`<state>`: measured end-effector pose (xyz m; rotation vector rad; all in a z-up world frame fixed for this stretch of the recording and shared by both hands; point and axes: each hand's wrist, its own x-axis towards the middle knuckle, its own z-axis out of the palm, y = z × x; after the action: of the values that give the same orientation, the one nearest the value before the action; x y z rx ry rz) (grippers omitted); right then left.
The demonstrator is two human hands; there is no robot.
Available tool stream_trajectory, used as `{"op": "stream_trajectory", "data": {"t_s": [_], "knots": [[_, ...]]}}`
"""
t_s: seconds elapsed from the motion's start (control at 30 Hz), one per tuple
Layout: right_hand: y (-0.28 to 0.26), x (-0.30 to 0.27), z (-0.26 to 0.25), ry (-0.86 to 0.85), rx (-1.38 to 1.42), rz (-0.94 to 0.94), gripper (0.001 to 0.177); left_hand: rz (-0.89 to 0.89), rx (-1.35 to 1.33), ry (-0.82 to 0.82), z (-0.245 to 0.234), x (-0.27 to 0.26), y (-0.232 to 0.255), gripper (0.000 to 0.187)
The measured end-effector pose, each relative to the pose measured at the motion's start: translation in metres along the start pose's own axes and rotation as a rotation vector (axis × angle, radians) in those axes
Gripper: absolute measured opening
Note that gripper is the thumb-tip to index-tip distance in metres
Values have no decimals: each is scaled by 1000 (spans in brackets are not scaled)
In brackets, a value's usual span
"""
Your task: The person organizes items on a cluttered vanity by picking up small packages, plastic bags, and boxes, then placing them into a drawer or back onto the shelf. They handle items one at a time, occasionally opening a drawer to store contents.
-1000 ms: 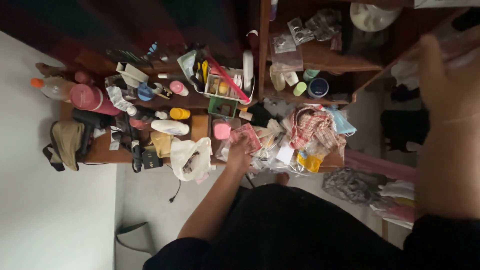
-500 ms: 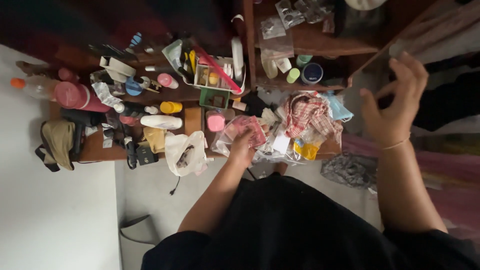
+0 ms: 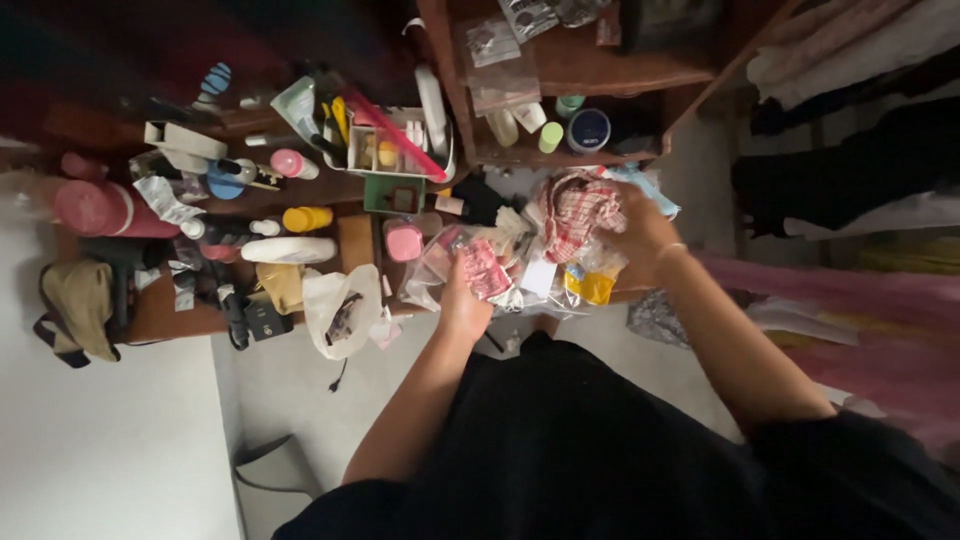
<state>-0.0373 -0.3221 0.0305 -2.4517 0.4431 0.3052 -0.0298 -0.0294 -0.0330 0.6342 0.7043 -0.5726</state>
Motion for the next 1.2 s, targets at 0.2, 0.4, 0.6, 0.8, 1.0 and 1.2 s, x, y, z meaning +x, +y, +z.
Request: {"op": "stream_trajectory", "data": {"t_s": [0.2, 0.4, 0.6, 0.8, 1.0, 1.2], "knots": [[26, 43, 76, -172, -383, 61, 122, -94, 101, -71, -21, 10, -18, 45], [67, 63, 122, -185, -513, 75, 109, -120, 98, -215, -50, 18, -25, 53], [96, 60, 114, 272, -283, -131, 52, -118, 102, -116, -29, -3, -17, 56], [-8, -28, 37, 299, 152, -242, 53, -100, 31, -19, 45, -32, -10, 55], [-71, -66, 63, 75, -218, -679, 67, -112, 37, 53, 88, -61, -21, 52], [-68, -15, 74, 154, -68, -568, 51, -30, -53, 105, 88, -30, -35, 45]]}}
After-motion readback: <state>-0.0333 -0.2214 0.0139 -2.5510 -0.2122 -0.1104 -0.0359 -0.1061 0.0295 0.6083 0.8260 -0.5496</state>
